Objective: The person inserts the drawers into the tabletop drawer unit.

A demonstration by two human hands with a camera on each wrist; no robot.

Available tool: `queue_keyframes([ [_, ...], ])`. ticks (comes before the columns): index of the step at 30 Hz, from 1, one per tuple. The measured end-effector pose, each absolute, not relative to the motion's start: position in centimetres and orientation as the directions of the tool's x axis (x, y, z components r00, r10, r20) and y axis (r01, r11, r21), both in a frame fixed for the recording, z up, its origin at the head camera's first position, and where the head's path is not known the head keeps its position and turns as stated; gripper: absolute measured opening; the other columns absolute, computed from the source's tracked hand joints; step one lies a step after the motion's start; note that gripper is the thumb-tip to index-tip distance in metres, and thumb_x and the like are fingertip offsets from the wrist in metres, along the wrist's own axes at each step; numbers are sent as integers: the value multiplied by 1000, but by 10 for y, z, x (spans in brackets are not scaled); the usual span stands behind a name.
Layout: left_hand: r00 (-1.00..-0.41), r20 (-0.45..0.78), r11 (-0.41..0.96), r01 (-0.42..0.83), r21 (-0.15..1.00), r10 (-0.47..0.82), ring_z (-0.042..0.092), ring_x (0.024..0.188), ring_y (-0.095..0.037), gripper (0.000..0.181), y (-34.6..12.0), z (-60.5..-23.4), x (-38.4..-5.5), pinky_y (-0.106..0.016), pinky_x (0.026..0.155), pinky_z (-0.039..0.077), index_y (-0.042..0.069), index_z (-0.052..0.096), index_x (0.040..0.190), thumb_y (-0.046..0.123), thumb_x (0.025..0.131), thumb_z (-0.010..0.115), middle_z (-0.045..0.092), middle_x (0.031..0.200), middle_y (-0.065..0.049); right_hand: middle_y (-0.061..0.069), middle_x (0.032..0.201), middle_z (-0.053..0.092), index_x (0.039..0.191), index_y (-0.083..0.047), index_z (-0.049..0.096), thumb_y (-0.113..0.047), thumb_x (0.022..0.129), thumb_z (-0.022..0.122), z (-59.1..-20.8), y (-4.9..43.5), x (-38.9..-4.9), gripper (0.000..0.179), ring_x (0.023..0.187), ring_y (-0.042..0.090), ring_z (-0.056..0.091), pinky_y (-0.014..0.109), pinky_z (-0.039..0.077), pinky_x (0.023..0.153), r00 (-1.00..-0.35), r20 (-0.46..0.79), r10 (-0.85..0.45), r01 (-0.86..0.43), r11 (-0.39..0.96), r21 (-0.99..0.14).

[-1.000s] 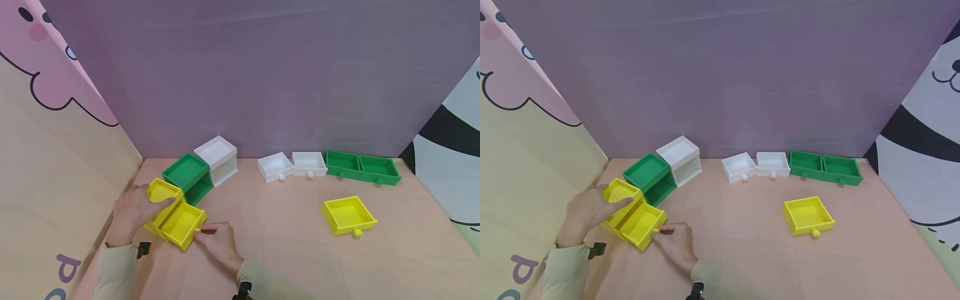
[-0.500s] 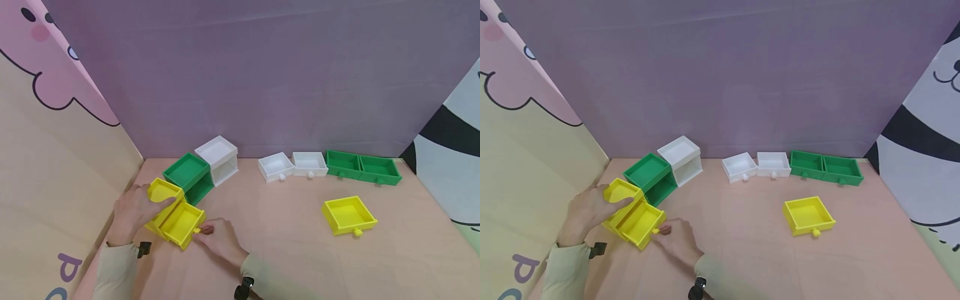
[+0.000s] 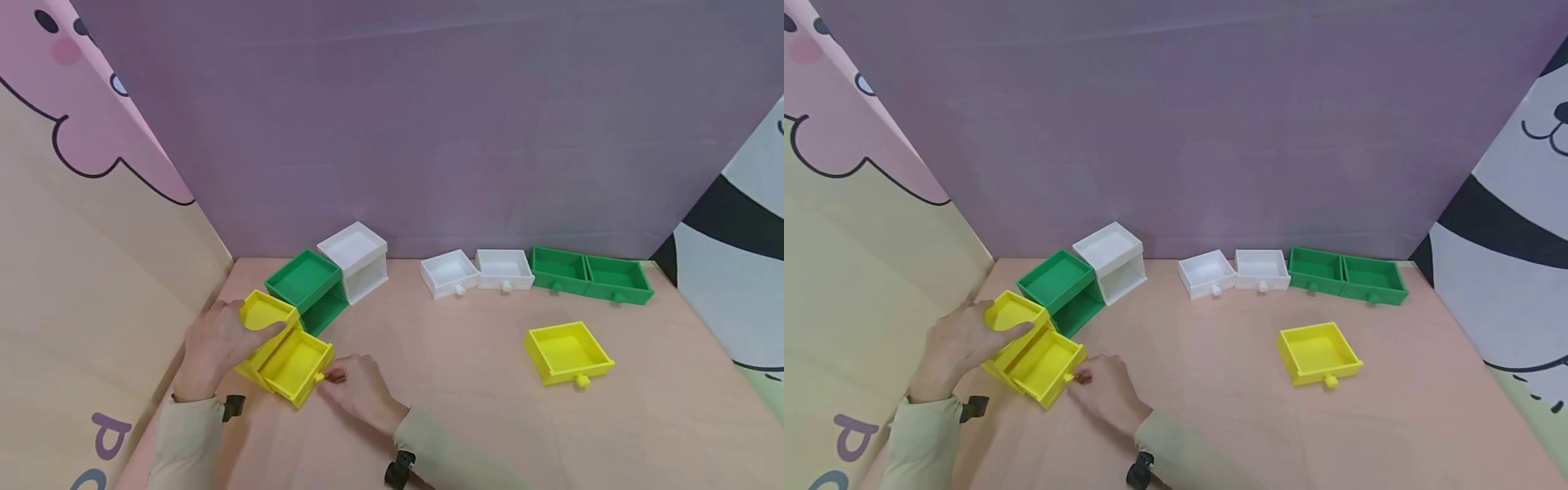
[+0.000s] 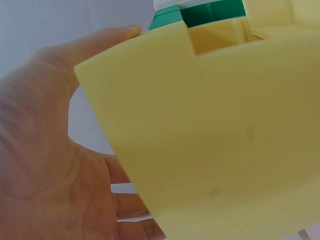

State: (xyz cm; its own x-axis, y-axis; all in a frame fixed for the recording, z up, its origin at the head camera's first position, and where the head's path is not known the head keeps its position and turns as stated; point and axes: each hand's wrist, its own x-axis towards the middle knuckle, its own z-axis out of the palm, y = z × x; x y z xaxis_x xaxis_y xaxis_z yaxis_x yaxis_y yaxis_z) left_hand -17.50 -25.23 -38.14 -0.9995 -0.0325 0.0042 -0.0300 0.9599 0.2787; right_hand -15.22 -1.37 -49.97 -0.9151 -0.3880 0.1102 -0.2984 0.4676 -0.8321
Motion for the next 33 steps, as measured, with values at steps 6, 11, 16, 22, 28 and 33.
queue_keyframes([
  [6,-999,6,961,-29,275,-32,61,86,-34,98,-252,-381,-175,-45,68,56,-9,55,142,73,89,68,65,109,-26,-2,92,83,103,-10,86,-14,94,81,-500,-16,-155,11,84,0,73,17,58,80,-918,132,-374,-308,462,-831],
  [11,-1000,7,964,-28,264,-30,61,87,-35,100,-252,-382,-175,-46,69,56,-9,55,144,74,89,67,66,111,-27,-2,91,83,101,-11,87,-14,94,81,-502,-18,-156,10,83,0,72,16,58,79,-918,149,-368,-314,443,-840],
  [16,-1000,12,966,-21,257,-25,61,87,-35,102,-253,-383,-176,-47,70,56,-9,55,145,75,88,67,66,114,-28,-1,92,84,101,-10,87,-14,94,82,-501,-20,-156,10,84,0,73,15,58,78,-924,145,-353,-296,423,-856],
  [22,-1000,14,966,-19,258,-24,61,87,-34,101,-253,-382,-176,-46,69,56,-9,55,144,75,89,67,66,113,-27,1,93,84,103,-9,86,-13,94,82,-500,-24,-157,11,85,3,75,16,59,80,-929,144,-342,-283,405,-869],
  [28,-1000,8,965,-21,262,-24,61,87,-34,100,-252,-381,-175,-47,70,56,-9,55,144,74,89,67,67,113,-27,1,94,84,104,-8,86,-13,93,82,-502,-27,-159,12,86,4,75,17,60,80,-931,147,-335,-281,399,-873],
  [33,-1000,0,965,-25,260,-25,61,88,-35,100,-251,-380,-175,-48,71,56,-9,55,144,74,89,67,67,114,-28,1,96,84,105,-8,86,-14,94,82,-502,-29,-160,13,87,3,74,17,59,82,-936,139,-324,-270,404,-874],
])
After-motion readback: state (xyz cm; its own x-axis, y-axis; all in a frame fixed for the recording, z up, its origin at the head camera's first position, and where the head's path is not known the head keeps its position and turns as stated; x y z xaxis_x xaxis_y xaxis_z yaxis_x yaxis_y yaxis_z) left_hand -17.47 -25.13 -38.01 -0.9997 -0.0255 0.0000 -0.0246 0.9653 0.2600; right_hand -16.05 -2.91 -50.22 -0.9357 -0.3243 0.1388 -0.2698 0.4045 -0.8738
